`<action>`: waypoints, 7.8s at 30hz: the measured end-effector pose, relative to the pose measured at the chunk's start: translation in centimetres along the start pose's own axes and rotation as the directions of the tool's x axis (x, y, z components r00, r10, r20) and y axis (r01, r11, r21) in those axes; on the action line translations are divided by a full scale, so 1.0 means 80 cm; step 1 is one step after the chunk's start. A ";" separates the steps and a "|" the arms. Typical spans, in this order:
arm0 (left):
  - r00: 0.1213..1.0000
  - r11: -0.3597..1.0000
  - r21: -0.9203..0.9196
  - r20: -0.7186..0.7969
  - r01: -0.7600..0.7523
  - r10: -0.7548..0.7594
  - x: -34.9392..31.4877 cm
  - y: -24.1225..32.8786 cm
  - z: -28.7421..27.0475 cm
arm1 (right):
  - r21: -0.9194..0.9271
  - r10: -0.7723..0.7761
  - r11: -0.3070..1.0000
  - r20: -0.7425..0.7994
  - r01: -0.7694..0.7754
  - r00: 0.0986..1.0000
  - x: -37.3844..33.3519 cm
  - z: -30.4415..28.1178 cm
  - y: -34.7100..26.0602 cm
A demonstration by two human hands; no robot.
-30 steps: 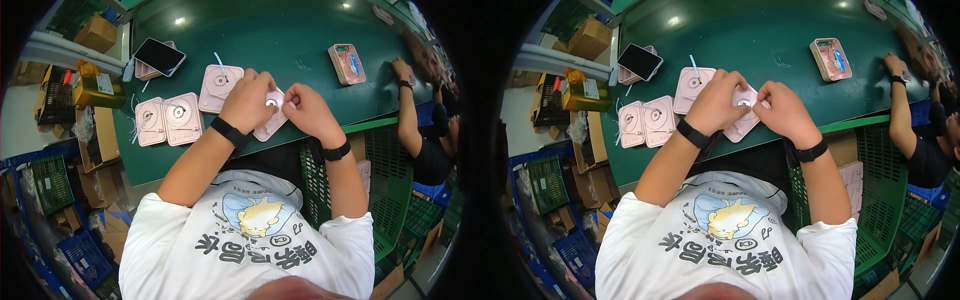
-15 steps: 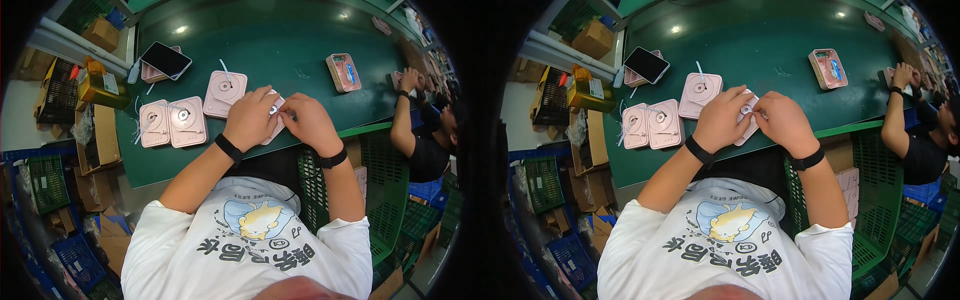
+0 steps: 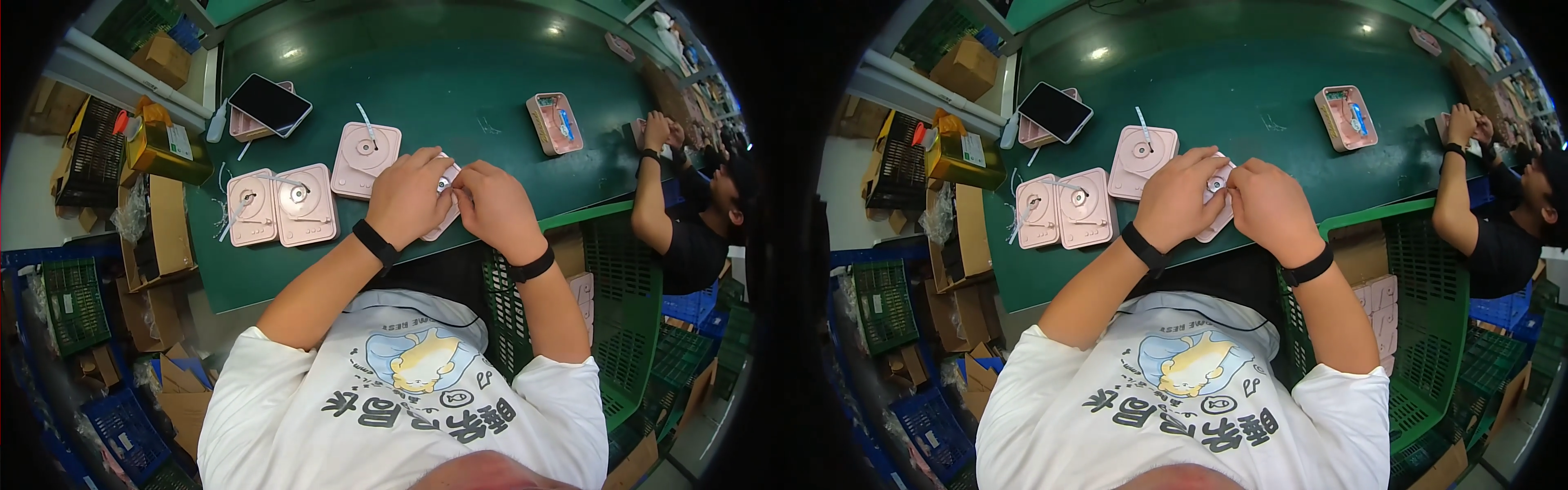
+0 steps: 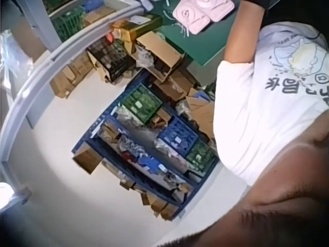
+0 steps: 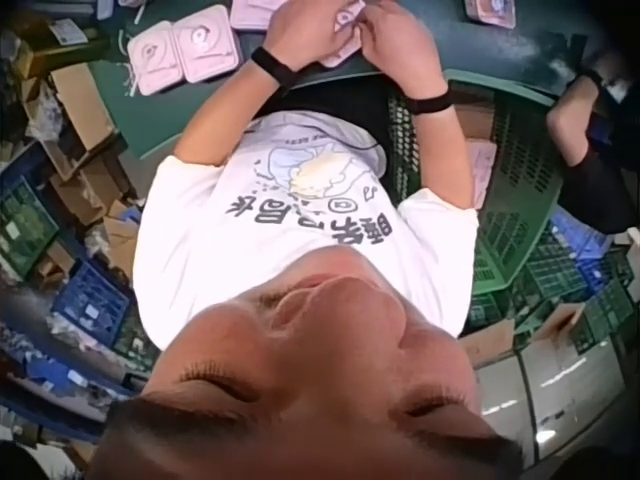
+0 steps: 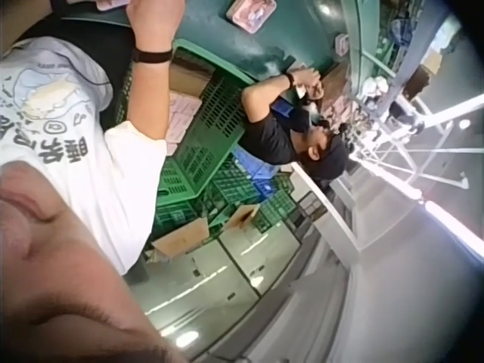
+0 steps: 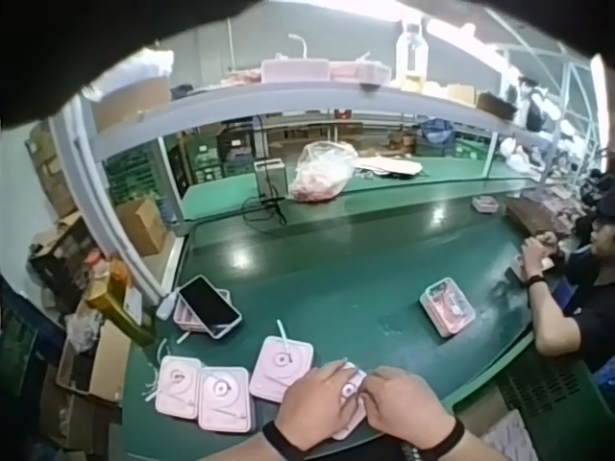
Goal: The person places a white component into a pink plastic housing, inserts a white strip, and sets the unit into a green crate. They then remove a cardboard divider from the crate and repeat the assembly process with more units.
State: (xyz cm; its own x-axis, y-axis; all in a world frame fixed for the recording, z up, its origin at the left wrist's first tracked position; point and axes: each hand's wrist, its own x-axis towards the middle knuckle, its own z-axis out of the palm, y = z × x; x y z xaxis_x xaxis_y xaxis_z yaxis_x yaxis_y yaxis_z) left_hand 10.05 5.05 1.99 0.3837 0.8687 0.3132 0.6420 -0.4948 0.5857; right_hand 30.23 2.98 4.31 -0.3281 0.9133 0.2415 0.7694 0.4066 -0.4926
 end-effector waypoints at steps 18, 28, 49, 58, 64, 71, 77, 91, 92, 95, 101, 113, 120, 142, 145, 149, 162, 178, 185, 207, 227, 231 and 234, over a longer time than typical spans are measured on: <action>0.971 0.952 0.208 -0.034 -0.225 0.237 -0.041 0.047 -0.012 | 0.159 -0.065 0.986 0.074 0.053 0.995 -0.012 -0.053 -0.002; 0.811 0.260 -0.768 0.564 0.585 -0.158 0.028 0.036 -0.110 | -0.086 -0.316 0.948 -0.146 0.306 0.937 -0.007 -0.143 -0.072; 0.907 0.985 0.159 0.422 -0.073 -0.001 0.051 -0.046 -0.147 | -0.201 -0.034 0.980 -0.138 0.006 0.990 0.131 -0.081 0.060; 0.873 0.945 -0.226 0.477 0.237 -0.104 0.125 -0.129 -0.147 | 0.356 -0.077 0.931 -0.023 0.080 0.997 0.157 0.014 0.006; 0.852 0.900 -0.276 0.496 0.338 -0.167 0.142 -0.175 -0.125 | 0.471 0.163 0.842 0.241 -0.262 0.957 0.183 0.002 0.019; 0.831 0.894 -0.345 0.554 0.287 -0.053 0.154 -0.224 -0.112 | 0.503 0.113 0.829 0.277 -0.244 0.954 0.198 0.041 0.038; 0.865 0.903 -0.339 0.498 0.264 -0.066 0.150 -0.253 -0.106 | 0.458 0.136 0.860 0.216 -0.223 0.967 0.207 0.075 0.030; 0.887 0.922 -0.313 0.458 0.226 -0.062 0.132 -0.276 -0.105 | 0.477 0.159 0.856 0.122 -0.199 0.980 0.203 0.115 0.017; 0.887 0.922 -0.312 0.457 0.230 -0.066 0.128 -0.277 -0.104 | 0.495 0.142 0.851 0.108 -0.177 0.984 0.201 0.115 0.016; 0.922 0.954 -0.280 0.388 0.104 0.014 0.123 -0.275 -0.096 | 0.433 0.152 0.887 0.060 -0.163 0.986 0.196 0.121 0.006; 0.969 0.947 -0.306 0.189 -0.099 0.162 0.119 -0.265 -0.091 | 0.259 0.009 0.966 -0.133 0.026 0.991 0.185 0.138 -0.001; 0.941 0.984 -0.151 0.336 0.098 -0.043 0.111 -0.234 -0.115 | -0.096 -0.208 0.973 0.022 0.209 0.978 0.176 0.112 0.001; 0.908 0.940 -0.296 0.418 0.168 -0.030 0.114 -0.237 -0.113 | 0.073 -0.098 0.993 0.017 0.096 0.995 0.178 0.111 0.015; 0.941 0.938 -0.330 0.339 0.107 0.012 0.115 -0.261 -0.082 | 0.134 -0.122 0.984 0.019 0.119 0.992 0.182 0.106 -0.005; 0.921 0.928 -0.346 0.389 0.141 0.005 0.117 -0.260 -0.077 | 0.168 -0.073 0.984 0.053 0.063 0.996 0.176 0.107 -0.013; 0.877 0.865 -0.414 0.477 0.283 -0.058 0.123 -0.261 -0.077 | 0.058 -0.108 0.992 -0.034 0.110 0.994 0.167 0.133 -0.031; 0.871 0.870 -0.415 0.489 0.268 -0.035 0.130 -0.251 -0.075 | 0.138 -0.104 0.985 0.010 0.102 0.995 0.177 0.095 0.031; 0.875 0.916 -0.361 0.483 0.174 0.024 0.132 -0.248 -0.068 | 0.265 -0.143 0.960 0.184 0.091 0.973 0.193 0.081 0.052; 0.844 0.887 -0.404 0.535 0.222 0.032 0.138 -0.245 -0.062 | 0.277 -0.099 0.960 0.207 0.039 0.973 0.198 0.080 0.068; 0.952 0.938 -0.339 0.303 0.077 0.032 0.137 -0.241 -0.066 | 0.217 -0.181 0.966 0.169 0.143 0.969 0.202 0.080 0.072; 0.973 0.973 -0.219 0.198 -0.077 0.122 0.125 -0.249 -0.070 | 0.111 -0.158 0.984 0.162 0.141 0.974 0.198 0.097 0.045; 0.961 0.971 -0.237 0.257 -0.039 0.102 0.123 -0.250 -0.080 | 0.037 -0.190 0.982 0.134 0.186 0.973 0.192 0.098 0.041; 0.951 0.965 -0.261 0.293 -0.018 0.097 0.125 -0.246 -0.087 | -0.055 -0.223 0.972 0.118 0.230 0.968 0.187 0.101 0.037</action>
State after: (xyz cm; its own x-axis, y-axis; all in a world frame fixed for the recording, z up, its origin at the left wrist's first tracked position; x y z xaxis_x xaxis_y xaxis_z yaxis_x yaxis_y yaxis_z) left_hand -3.36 23.60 -1.18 0.6221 0.7711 0.1355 0.4391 -0.4870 0.7550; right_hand 23.13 18.05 -0.28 -0.5534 0.7962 0.2448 0.7020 0.6040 -0.3774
